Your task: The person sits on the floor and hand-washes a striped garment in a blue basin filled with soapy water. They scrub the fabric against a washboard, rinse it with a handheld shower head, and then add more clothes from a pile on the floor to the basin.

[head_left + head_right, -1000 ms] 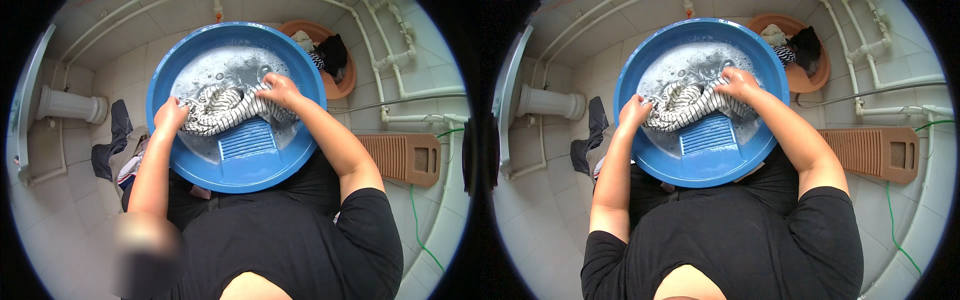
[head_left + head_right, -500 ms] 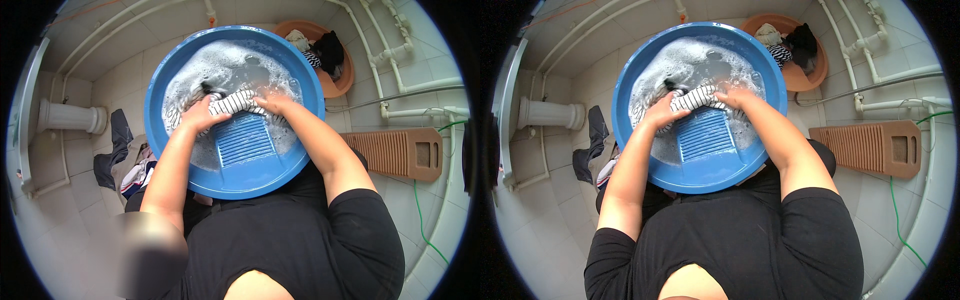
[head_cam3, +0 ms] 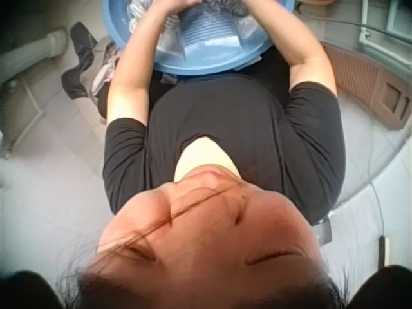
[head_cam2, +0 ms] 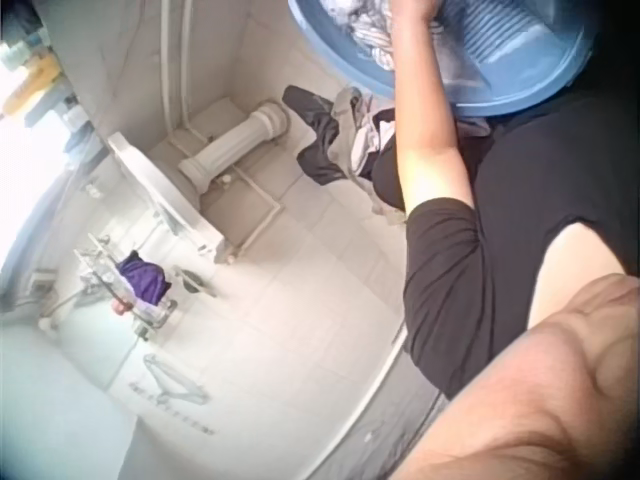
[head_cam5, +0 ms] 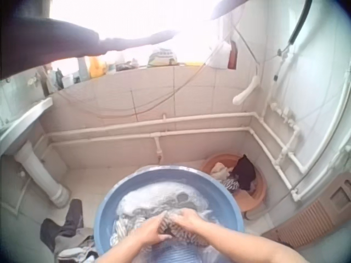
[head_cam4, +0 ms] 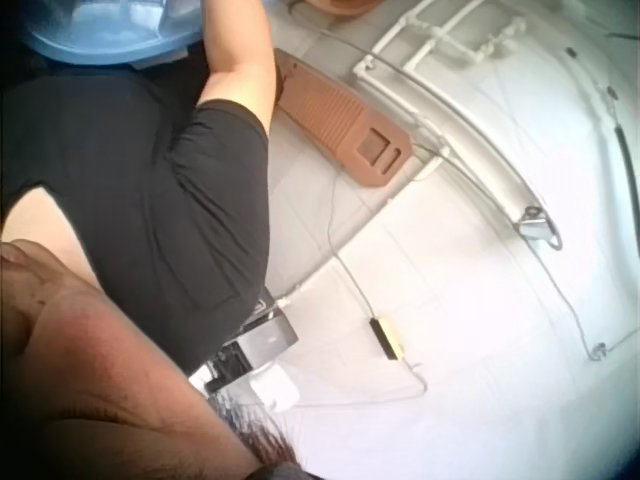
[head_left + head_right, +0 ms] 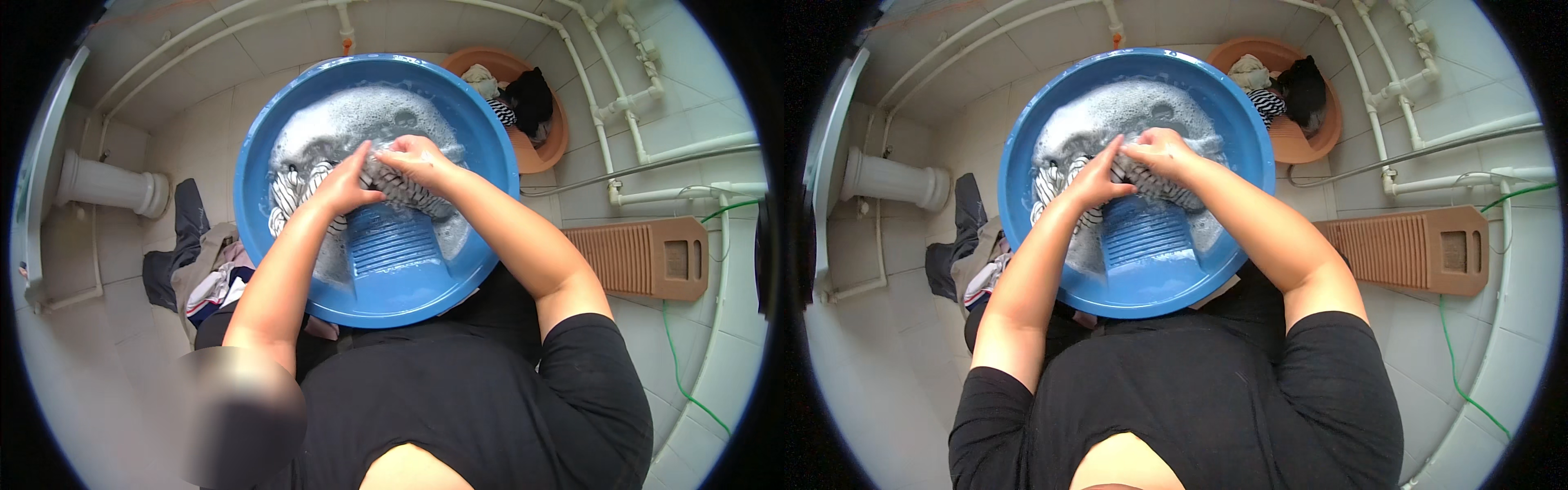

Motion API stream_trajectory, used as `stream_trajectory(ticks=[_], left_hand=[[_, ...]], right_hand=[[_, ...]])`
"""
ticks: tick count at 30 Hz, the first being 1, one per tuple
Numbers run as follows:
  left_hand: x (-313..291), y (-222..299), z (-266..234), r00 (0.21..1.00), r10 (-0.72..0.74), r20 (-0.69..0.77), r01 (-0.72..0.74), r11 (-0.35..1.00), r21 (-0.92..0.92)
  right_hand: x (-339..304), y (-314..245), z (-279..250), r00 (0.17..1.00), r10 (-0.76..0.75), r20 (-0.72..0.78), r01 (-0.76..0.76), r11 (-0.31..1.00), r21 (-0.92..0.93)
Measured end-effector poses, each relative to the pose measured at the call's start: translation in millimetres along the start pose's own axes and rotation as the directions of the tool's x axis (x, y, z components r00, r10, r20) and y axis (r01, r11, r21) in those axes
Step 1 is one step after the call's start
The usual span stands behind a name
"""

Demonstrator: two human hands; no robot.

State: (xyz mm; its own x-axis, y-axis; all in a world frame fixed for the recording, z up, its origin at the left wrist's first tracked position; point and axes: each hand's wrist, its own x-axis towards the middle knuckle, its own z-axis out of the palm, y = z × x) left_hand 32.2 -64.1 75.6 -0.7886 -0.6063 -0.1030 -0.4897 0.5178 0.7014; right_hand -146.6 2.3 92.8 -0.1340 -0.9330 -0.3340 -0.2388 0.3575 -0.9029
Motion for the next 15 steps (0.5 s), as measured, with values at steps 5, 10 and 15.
stream_trajectory(ticks=[5, 10, 15], left_hand=[[-8.7, 4.3, -29.9, 0.961, -0.210, 0.182, 0.221, 0.974, -0.047], [-58.8, 11.8, -38.7, 0.933, 0.102, 0.346, 0.211, 0.624, -0.752], [-56.4, -9.7, 12.9, 0.917, -0.397, 0.043, 0.367, 0.795, -0.483]], right_hand=[[-51.2, -54.7, -17.7, 0.965, -0.067, 0.253, -0.172, 0.568, 0.805], [-45.6, -9.7, -11.8, 0.985, 0.108, 0.133, -0.163, 0.825, 0.541], [-24.3, 54.9, 18.3, 0.857, -0.007, -0.515, -0.231, 0.889, -0.397]])
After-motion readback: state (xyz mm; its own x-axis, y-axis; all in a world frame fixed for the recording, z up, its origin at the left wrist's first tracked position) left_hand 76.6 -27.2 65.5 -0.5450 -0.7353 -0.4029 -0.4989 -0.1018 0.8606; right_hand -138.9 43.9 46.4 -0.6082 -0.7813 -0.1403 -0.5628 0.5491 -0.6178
